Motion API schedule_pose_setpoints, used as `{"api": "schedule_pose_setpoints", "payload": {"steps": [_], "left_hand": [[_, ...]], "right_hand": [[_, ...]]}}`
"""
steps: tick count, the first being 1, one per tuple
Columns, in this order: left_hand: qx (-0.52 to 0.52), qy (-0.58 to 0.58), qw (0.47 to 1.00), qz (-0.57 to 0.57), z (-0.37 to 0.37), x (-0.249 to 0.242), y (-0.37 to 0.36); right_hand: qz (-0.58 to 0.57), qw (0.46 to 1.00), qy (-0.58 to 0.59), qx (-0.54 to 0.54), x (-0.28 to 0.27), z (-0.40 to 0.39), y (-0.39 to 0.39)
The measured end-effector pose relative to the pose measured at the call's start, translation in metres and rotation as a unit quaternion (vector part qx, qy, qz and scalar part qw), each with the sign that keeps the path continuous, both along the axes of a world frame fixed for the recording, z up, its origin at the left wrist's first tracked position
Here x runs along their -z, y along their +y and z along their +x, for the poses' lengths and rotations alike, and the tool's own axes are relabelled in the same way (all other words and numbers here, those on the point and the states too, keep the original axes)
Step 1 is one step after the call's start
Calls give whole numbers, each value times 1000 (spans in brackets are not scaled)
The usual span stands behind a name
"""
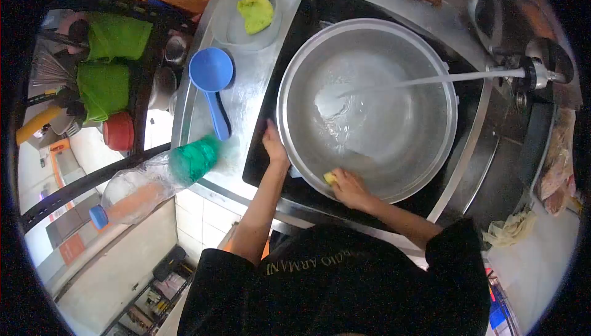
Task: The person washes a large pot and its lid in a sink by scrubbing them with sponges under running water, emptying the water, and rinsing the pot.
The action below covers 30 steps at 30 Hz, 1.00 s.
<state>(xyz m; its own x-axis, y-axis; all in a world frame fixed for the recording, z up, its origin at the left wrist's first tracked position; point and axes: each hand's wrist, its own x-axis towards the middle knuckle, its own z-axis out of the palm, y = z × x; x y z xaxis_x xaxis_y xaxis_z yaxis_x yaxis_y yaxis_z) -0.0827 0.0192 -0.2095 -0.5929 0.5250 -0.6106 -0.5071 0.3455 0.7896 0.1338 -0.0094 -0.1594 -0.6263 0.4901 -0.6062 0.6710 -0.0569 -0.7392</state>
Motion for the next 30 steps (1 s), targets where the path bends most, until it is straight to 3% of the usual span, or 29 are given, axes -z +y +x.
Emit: {"api": "schedule_pose_setpoints", "payload": {"steps": [1, 4, 5, 6, 9, 11, 12, 13, 14, 15, 16, 17, 18, 20, 21, 22, 24, 26, 27, 29, 30], "left_hand": [[-21, 10, 1000, -16, 3, -2, 1], [-7, 20, 1000, -19, 4, -12, 13], [-1, 24, 1000, -15, 2, -12, 12], [7, 48, 998, -27, -1, -12, 13], [12, 17, 999, -32, -5, -11, 17], [-6, 89, 996, -13, -8, 7, 13], [14, 80, 993, -91, -7, -5, 11], [229, 414, 880, -40, -21, 27, -15], [212, 304, 928, -42, -13, 9, -7], [180, 196, 963, -51, -5, -9, 2], [185, 198, 962, -40, 1, -23, 9], [99, 30, 995, 10, 13, -40, 17], [113, 34, 992, 49, 7, -24, 11], [70, -41, 995, 64, 1, -10, 9], [57, -61, 994, 68, 3, -16, 10], [105, -16, 993, 54, 1, -23, 8], [97, -12, 994, 56, -1, -41, 15], [101, -17, 993, 58, -4, -54, 19], [139, 98, 984, 53, -2, -53, 19], [198, 317, 927, 43, 9, -52, 20], [214, 319, 922, 44, 12, -54, 19]], "right_hand": [[-42, 999, -14, 18, -1, -9, 4], [17, 963, 170, 210, 57, -99, 33], [30, 948, 154, 277, 61, -127, 69], [11, 918, 232, 322, 85, -141, 104], [-74, 868, 291, 396, 81, -139, 153], [-29, 923, 202, 326, 56, -120, 91], [49, 950, 183, 246, 27, -97, 60], [81, 973, 163, 140, 45, -62, 28], [-116, 980, 120, 107, 5, -13, 36], [-57, 963, 107, 239, -12, 47, 31], [112, 915, 65, 382, -31, 130, 44], [273, 826, 29, 492, -58, 220, 58], [388, 728, 12, 565, -93, 275, 92], [583, 452, -72, 672, -165, 384, 160], [580, 532, -97, 610, -191, 416, 197], [550, 544, -44, 632, -196, 438, 237], [640, 562, -140, 504, -234, 384, 275], [547, 636, -166, 519, -249, 353, 281], [611, 628, -112, 469, -233, 360, 289], [705, 566, -188, 384, -220, 365, 293], [708, 564, -183, 383, -223, 365, 294]]}}
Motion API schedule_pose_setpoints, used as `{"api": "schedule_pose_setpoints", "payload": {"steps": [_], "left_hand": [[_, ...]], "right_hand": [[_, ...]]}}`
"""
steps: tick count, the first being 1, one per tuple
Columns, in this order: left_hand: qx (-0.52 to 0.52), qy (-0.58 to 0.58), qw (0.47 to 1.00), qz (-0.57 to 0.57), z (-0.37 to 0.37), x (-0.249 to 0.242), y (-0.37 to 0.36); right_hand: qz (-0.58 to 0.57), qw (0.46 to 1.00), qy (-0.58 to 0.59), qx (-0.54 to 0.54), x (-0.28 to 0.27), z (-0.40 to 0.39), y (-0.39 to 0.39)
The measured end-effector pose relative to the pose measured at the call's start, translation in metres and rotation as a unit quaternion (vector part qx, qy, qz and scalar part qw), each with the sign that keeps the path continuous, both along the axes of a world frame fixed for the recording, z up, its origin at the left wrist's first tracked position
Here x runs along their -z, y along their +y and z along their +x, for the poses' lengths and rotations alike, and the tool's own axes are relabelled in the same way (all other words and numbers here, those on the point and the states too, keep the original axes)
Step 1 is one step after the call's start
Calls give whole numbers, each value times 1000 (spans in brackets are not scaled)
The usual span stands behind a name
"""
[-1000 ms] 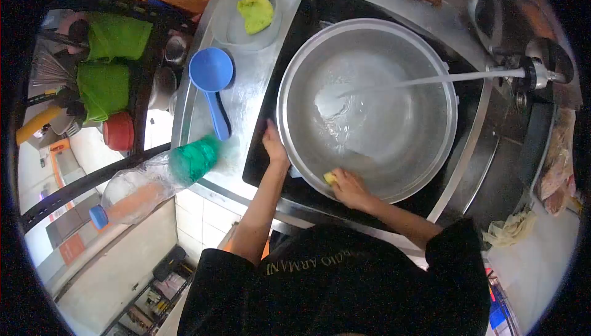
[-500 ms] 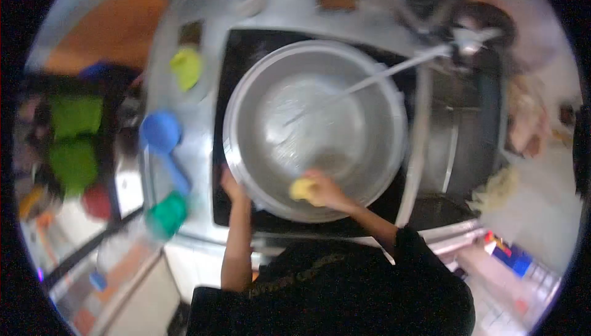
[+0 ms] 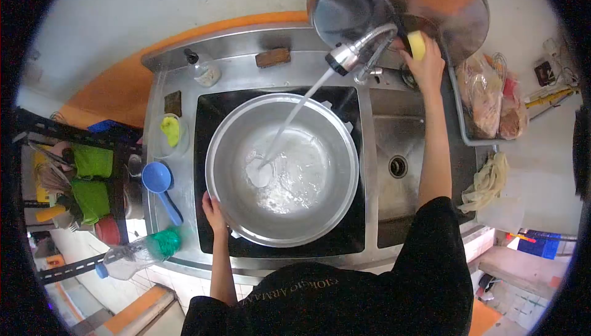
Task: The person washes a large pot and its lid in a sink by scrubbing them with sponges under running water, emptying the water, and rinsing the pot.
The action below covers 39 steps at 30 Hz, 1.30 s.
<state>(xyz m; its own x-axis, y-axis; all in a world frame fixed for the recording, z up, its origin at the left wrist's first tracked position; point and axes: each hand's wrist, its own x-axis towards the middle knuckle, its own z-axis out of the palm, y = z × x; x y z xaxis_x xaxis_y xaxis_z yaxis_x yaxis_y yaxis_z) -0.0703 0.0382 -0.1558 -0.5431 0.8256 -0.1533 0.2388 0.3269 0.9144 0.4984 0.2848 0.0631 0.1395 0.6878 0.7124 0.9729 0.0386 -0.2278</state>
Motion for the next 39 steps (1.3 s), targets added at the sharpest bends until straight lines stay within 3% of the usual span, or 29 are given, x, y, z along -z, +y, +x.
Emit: {"api": "schedule_pose_setpoints", "payload": {"steps": [2, 3, 7, 26, 29, 37, 39], "left_hand": [[25, 73, 997, 25, 5, 8, -1], [54, 143, 987, 44, 5, 13, -4], [63, 179, 982, 10, 5, 17, -8], [80, 191, 977, -41, 6, 13, -16], [79, 178, 980, -36, 6, 15, -20], [60, 210, 975, -34, 13, 6, -17], [59, 220, 974, -12, 12, 8, -18]], "right_hand": [[-89, 991, -51, 83, -2, -5, 2], [-88, 992, -50, 79, 1, -4, 6], [-73, 996, -27, 32, 8, 5, 14], [-291, 950, -104, 40, -54, -29, 62], [-286, 949, -129, -6, -59, -24, 75], [-306, 946, -41, -99, -63, -5, 67], [-252, 961, -33, -109, -64, -5, 57]]}}
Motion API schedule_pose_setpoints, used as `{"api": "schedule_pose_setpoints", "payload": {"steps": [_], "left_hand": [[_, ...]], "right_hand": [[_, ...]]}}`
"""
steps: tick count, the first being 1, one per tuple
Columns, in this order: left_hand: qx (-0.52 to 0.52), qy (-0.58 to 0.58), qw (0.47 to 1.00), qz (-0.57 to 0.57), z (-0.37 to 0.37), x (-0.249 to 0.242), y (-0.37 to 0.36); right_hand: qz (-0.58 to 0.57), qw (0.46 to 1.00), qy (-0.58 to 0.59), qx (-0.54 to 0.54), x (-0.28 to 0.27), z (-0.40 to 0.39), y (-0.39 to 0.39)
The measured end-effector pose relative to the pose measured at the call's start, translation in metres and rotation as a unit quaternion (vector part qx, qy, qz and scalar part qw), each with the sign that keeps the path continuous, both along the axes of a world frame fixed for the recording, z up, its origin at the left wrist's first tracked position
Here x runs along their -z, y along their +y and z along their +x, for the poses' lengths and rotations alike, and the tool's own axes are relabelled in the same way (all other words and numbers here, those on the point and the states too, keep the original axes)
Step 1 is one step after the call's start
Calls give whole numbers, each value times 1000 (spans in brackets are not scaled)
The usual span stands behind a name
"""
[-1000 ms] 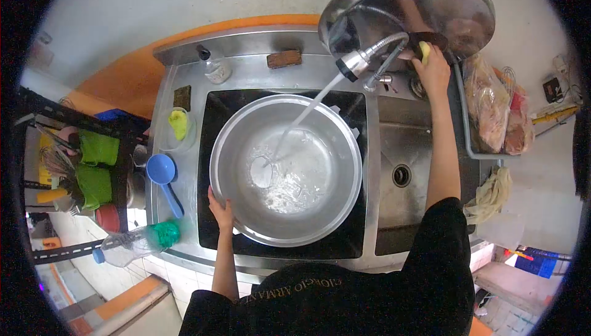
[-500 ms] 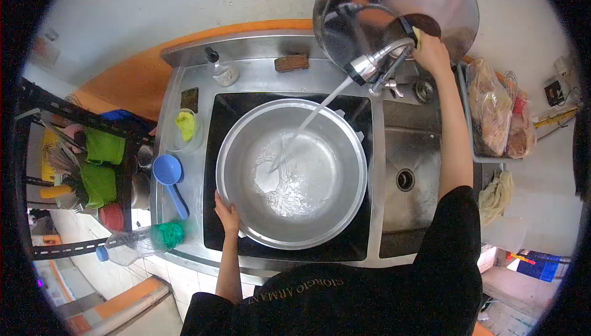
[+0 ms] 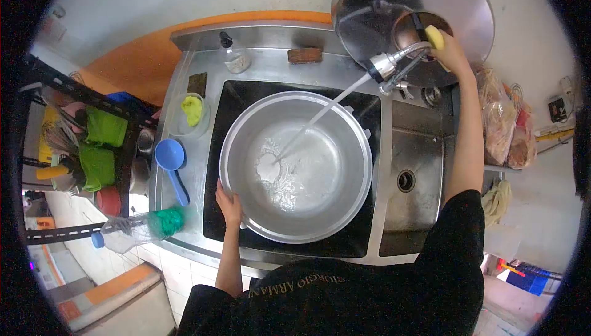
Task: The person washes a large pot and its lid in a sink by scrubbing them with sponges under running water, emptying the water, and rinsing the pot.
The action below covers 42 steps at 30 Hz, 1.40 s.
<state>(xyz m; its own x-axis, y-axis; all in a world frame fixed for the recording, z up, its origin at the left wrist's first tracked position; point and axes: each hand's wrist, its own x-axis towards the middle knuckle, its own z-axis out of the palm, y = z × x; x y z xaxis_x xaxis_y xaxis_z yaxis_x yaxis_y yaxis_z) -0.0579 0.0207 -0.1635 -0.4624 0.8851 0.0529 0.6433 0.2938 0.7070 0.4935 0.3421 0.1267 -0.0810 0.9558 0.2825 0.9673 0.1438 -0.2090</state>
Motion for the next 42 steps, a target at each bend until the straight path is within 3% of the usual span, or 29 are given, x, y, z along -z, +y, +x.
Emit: {"api": "schedule_pose_setpoints", "payload": {"steps": [16, 18, 20, 22, 23, 26, 28, 32, 37, 40, 42], "left_hand": [[3, 10, 1000, 23, -5, -8, 2], [11, 13, 1000, 22, -8, -1, 0], [5, 24, 1000, 15, -6, -2, -1], [11, 31, 999, 22, -3, -7, -4], [18, 35, 999, 29, -2, -11, -4], [31, 65, 997, 24, 1, -26, -8], [41, 67, 997, 18, 5, -35, -11], [0, 73, 996, 60, 24, -52, -11], [57, 9, 990, 128, 68, -90, 8], [119, -43, 979, 162, 107, -129, 25], [149, -60, 971, 179, 142, -167, 37]], "right_hand": [[49, 996, 57, 44, 22, 9, -5], [123, 987, -58, 89, 38, 1, 4], [93, 987, -31, 127, 47, -3, 10], [170, 980, -8, 103, 54, -11, 13], [139, 974, 65, 169, 53, -16, 15], [187, 957, 135, 175, 54, -22, 7], [196, 957, 124, 174, 54, -16, 4], [285, 926, 187, 163, 28, -24, -8], [396, 873, 214, 190, -42, -15, -22], [468, 824, 269, 172, -95, 3, -47], [527, 767, 355, 90, -129, 23, -74]]}}
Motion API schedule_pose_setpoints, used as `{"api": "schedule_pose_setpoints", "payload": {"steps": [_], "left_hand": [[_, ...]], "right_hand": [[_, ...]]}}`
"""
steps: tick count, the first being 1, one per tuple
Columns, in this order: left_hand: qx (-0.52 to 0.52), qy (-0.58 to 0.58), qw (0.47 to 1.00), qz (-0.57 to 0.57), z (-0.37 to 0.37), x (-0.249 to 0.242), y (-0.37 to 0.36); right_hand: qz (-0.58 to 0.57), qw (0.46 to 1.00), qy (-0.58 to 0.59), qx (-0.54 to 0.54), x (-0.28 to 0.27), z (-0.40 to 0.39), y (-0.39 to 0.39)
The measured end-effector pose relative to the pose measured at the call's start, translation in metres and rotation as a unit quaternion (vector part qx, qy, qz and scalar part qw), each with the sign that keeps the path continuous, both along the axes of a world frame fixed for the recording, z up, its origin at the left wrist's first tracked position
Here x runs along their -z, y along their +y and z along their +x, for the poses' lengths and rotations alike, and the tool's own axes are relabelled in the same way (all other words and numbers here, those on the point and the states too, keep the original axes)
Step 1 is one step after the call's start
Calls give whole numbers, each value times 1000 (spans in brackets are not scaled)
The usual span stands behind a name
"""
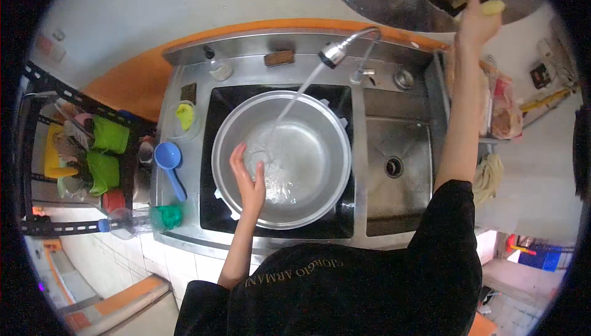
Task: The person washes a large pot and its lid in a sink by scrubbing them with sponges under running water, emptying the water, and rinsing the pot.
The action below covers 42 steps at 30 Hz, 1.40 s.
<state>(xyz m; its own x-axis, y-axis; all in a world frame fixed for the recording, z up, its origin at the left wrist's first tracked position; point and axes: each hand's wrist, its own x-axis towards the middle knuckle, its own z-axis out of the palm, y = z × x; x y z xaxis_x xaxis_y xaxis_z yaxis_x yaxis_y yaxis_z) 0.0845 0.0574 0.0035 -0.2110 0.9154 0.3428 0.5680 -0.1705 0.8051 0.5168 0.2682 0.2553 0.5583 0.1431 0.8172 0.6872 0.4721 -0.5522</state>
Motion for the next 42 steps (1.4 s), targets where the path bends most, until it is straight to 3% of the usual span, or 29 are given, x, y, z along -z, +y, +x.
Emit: {"api": "schedule_pose_setpoints", "payload": {"steps": [5, 7, 10, 12, 14, 16, 18, 20, 22, 23, 24, 26, 27, 28, 29, 30, 32, 34, 36, 38, 40, 42], "left_hand": [[267, -64, 960, 49, 101, -75, 26], [353, -134, 925, 46, 147, -85, 30], [485, -263, 833, -37, 204, -105, 8], [566, -282, 773, -52, 230, -113, -24], [601, -287, 735, -126, 248, -111, -60], [655, -273, 662, -242, 265, -99, -86], [695, -312, 580, -288, 278, -81, -115], [698, -371, 514, -332, 286, -61, -152], [687, -401, 319, -515, 282, -44, -178], [724, -379, 340, -465, 283, -29, -192], [722, -380, 338, -470, 280, -36, -191], [663, -376, 273, -586, 269, -48, -189], [583, -364, 279, -671, 269, -37, -191], [635, -275, 438, -574, 269, 12, -210], [609, -301, 407, -611, 263, 4, -201], [596, -308, 392, -629, 253, 0, -191], [593, -332, 376, -630, 233, -5, -182], [597, -352, 377, -615, 215, -11, -179], [535, -345, 387, -667, 200, -28, -166], [521, -334, 417, -666, 195, -37, -149], [457, -378, 471, -653, 193, -32, -139], [465, -361, 492, -642, 198, -30, -121]], "right_hand": [[-42, 996, 5, 75, -55, 14, -138], [-46, 997, -48, 32, -53, 46, -198], [-80, 995, 63, 22, -53, 40, -274], [-173, 978, 110, 27, -49, 64, -320], [-285, 942, 136, 111, -46, 55, -350], [-417, 895, 131, 93, -36, 75, -381], [-525, 827, 111, 168, -27, 81, -395], [-608, 771, 118, 149, -13, 98, -409], [-661, 730, 130, 111, 8, 121, -424], [-698, 709, 77, 65, 27, 143, -434], [-726, 675, 121, 58, 30, 136, -431], [-768, 629, 117, 25, 69, 154, -435], [-770, 624, 135, -4, 68, 142, -424], [-770, 619, 152, -34, 66, 132, -412], [-755, 649, 80, -37, 99, 149, -415], [-754, 650, 85, -36, 98, 143, -406], [-820, 560, 97, -65, 93, 118, -376], [-828, 547, 91, -82, 93, 94, -355], [-835, 535, 87, -99, 110, 92, -345], [-821, 560, -36, -103, 162, 101, -333], [-820, 559, -16, -123, 193, 105, -315], [-817, 558, 1, -148, 232, 108, -295]]}}
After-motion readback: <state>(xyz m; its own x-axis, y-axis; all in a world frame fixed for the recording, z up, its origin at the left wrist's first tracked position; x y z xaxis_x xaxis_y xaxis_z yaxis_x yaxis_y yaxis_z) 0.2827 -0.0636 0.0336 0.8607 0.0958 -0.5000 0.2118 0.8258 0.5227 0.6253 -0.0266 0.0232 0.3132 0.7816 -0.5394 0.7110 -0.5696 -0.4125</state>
